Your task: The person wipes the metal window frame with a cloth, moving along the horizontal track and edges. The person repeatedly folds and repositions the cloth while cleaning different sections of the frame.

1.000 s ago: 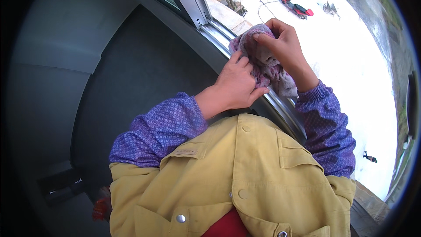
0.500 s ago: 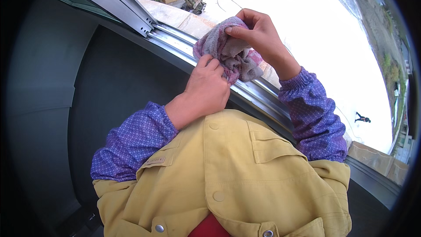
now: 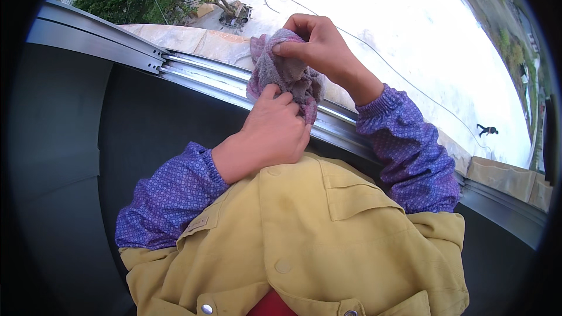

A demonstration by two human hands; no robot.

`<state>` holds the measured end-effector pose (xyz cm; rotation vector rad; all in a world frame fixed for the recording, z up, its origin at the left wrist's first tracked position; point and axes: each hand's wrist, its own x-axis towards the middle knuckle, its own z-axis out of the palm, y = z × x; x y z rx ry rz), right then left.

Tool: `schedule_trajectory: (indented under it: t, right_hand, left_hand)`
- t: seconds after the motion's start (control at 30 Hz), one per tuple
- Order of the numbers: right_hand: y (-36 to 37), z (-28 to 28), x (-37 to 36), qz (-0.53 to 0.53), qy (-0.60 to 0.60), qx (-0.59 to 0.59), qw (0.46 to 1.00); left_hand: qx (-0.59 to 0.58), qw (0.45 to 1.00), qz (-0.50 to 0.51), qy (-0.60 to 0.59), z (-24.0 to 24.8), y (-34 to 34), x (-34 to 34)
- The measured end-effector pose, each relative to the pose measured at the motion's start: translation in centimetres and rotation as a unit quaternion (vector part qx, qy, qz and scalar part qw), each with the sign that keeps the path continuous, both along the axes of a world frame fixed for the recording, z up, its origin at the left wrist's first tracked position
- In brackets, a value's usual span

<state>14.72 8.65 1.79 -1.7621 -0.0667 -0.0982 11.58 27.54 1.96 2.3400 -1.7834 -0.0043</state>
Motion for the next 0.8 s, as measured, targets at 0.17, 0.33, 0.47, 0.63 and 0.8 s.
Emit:
schedule_trajectory:
  t: [0.17,0.33,0.47,0.63,0.8]
  right_hand:
    - [0.0,-0.4,-0.1,0.004,-0.026,-0.008,1.0]
    - [0.4,-0.3,-0.1,-0.004,-0.037,-0.01,0.999]
    - [0.0,-0.7,-0.3,-0.009,-0.037,-0.012,0.999]
    - [-0.3,-0.9,-0.4,-0.016,-0.057,-0.034,0.998]
    - [0.5,-1.0,-0.2,0.002,-0.049,-0.023,0.999]
  left_hand:
    - [-0.087,0.995,0.021,0.032,1.6,1.5,1.1]
    - [-0.055,0.996,0.056,0.036,0.7,2.2,1.3]
    - [-0.026,0.997,0.065,0.015,0.5,2.1,0.7]
    - [-0.056,0.998,0.022,-0.007,1.8,1.3,2.5]
    - [0.049,0.998,-0.036,-0.012,1.1,2.1,5.1]
